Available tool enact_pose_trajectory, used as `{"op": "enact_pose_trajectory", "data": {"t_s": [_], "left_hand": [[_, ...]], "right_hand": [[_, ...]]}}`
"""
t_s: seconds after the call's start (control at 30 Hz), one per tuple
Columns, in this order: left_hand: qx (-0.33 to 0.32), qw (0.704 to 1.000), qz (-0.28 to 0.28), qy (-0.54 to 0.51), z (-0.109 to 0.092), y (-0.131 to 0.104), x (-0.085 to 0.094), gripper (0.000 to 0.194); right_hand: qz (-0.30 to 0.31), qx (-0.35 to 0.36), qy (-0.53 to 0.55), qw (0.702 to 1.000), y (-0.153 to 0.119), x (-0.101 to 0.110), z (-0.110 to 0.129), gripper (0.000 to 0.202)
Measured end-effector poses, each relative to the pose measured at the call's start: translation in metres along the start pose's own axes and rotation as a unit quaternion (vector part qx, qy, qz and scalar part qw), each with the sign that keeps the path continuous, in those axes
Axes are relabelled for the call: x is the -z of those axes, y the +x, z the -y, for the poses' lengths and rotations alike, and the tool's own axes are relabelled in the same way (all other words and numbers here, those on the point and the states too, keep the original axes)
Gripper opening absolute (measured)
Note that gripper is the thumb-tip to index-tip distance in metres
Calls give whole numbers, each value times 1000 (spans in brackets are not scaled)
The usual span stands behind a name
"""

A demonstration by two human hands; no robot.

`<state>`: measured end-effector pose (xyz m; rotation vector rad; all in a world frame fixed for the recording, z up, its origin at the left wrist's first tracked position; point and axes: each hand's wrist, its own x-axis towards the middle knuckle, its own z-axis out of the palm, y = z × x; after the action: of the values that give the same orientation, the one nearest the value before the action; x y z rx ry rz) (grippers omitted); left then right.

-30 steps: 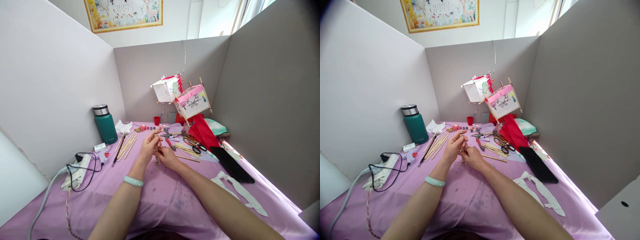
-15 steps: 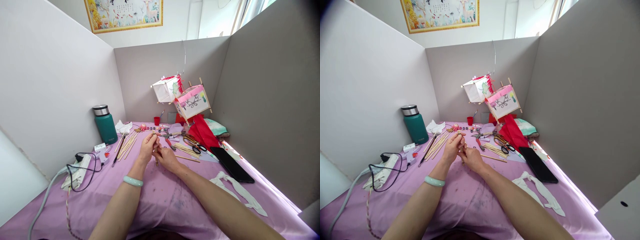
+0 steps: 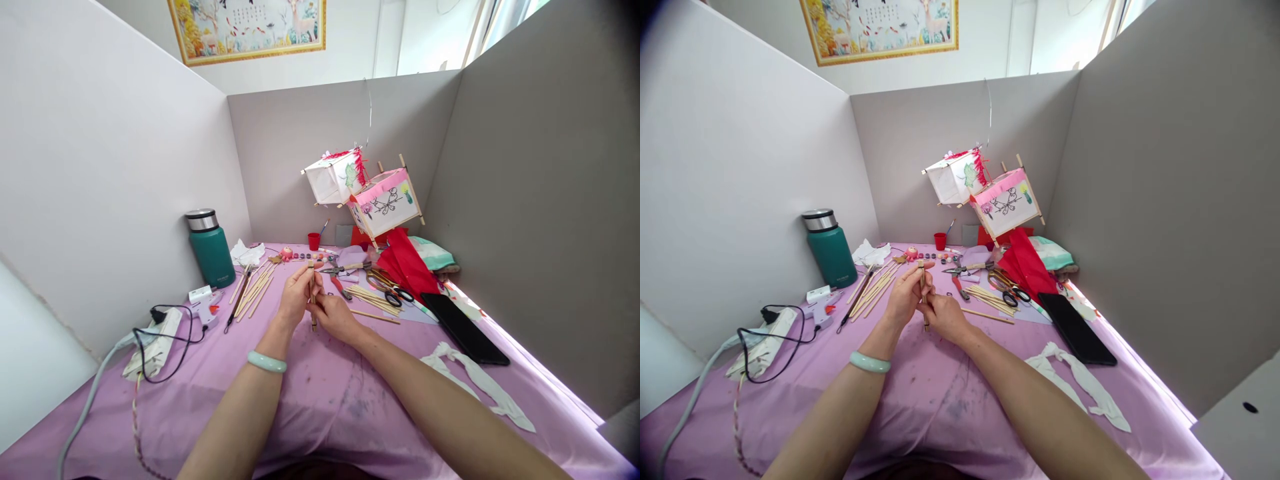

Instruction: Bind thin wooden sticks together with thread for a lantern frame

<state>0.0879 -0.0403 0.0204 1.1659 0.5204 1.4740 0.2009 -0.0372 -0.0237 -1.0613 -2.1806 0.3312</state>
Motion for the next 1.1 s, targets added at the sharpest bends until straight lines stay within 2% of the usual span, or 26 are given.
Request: {"op": "enact_pose_trajectory", "data": {"t_s": [0.27,0.5,0.73,0.83,0.9,1.0,1.03,1.1], "left_hand": [[12,1000,-5,-7,-3,-1,1,21],[3,999,-28,-17,-3,0,-1,15],[-15,999,-27,-17,0,1,1,13],[-24,999,-24,-1,0,3,3,24],[-36,999,-30,-1,0,5,6,32],[-56,997,-58,18,2,9,10,32],[-56,995,-69,37,3,9,11,31],[-54,991,-86,82,4,9,12,29]], "right_hand": [[22,16,55,998,1,-2,0,14],[32,3,73,997,1,-3,4,15],[22,-6,82,996,1,-6,4,17],[-3,-9,124,992,2,1,3,18],[-51,-37,170,983,4,7,1,19],[-127,-65,208,968,7,14,-3,19],[-130,-63,201,969,7,14,-5,17],[-95,-61,157,981,8,12,-9,14]]}}
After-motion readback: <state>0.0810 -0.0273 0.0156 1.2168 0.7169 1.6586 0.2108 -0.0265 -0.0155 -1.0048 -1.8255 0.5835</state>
